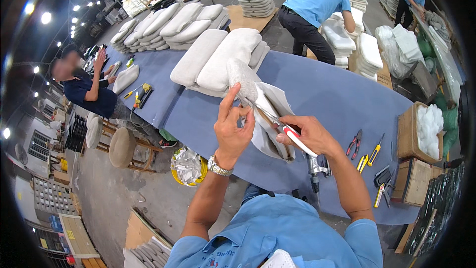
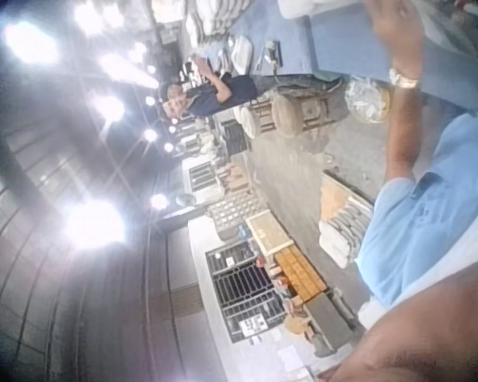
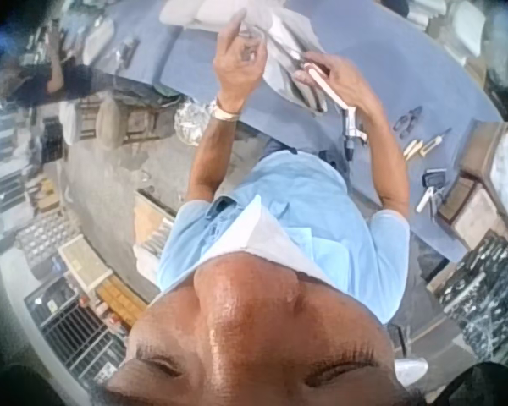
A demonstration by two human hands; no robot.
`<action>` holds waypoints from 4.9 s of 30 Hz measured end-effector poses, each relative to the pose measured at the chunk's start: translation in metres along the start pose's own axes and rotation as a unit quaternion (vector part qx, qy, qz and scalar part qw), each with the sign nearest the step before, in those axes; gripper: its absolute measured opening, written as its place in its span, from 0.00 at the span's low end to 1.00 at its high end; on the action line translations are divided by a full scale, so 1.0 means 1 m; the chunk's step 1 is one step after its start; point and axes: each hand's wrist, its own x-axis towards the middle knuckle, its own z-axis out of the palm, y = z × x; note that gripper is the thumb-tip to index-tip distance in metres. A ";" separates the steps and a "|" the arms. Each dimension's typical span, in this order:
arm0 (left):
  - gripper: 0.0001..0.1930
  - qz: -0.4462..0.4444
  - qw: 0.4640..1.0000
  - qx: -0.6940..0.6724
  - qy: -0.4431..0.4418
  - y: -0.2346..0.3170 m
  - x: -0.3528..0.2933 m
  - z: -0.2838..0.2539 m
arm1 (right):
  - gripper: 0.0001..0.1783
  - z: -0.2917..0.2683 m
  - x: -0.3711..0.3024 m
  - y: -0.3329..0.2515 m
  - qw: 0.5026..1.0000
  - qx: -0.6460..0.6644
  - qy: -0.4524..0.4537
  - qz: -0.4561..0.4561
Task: The person staples fabric to foam cushions, trims excess fabric with a utility knife and scissors, and stacks finished cushions on the table. They handle foam cushions, fabric, a staple gun, a utility knife, and scissors.
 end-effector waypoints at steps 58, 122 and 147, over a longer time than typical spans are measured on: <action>0.04 -0.052 0.991 0.120 -0.013 0.006 -0.030 -0.027 | 0.34 0.009 0.048 0.020 0.972 0.023 -0.214 -0.096; 0.09 -0.080 0.986 0.050 -0.136 -0.015 0.014 -0.039 | 0.31 0.044 0.034 0.016 0.996 0.087 -0.020 -0.027; 0.10 -0.091 0.979 0.017 -0.183 0.001 0.028 -0.042 | 0.33 0.026 0.027 0.009 0.997 0.069 0.018 -0.023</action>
